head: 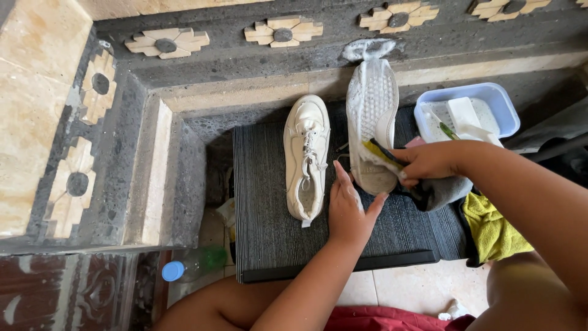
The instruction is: The person scrubs the sole of a white sneaker with a brush and soapy water, then wipes the sole with a cloth. The person handles the shoe and cleaning tools to remove dirt from the bottom surface.
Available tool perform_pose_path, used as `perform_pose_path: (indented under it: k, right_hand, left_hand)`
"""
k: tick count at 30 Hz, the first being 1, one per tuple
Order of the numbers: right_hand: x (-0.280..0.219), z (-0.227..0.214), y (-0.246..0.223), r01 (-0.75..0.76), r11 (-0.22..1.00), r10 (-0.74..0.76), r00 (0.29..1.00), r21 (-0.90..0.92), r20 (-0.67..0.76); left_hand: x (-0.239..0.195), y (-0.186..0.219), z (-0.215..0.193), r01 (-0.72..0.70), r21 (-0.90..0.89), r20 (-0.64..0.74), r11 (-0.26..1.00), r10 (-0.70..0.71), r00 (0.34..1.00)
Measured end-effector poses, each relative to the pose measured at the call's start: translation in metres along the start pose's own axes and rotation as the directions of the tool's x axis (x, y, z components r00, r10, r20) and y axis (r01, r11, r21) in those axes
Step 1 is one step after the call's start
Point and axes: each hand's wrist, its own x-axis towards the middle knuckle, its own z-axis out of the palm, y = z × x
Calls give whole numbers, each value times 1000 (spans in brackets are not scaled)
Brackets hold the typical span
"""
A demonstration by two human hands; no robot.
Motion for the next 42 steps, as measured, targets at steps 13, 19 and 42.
perform_pose_path:
  k: [13, 19, 42]
  right_hand:
    - [-7, 47, 39, 285, 537, -599, 792, 794, 121]
    - [-82, 41, 7, 326, 543, -490, 872, 774, -23]
    - [-92, 108, 51, 726, 687, -554, 520, -4, -650]
  left_hand:
    - [-4, -11, 8, 56, -74, 28, 996, -54, 998]
    - [-9, 4, 1, -5, -220, -40, 975, -4, 999]
    - [27, 113, -44, -69, -651, 126, 756, 198, 972]
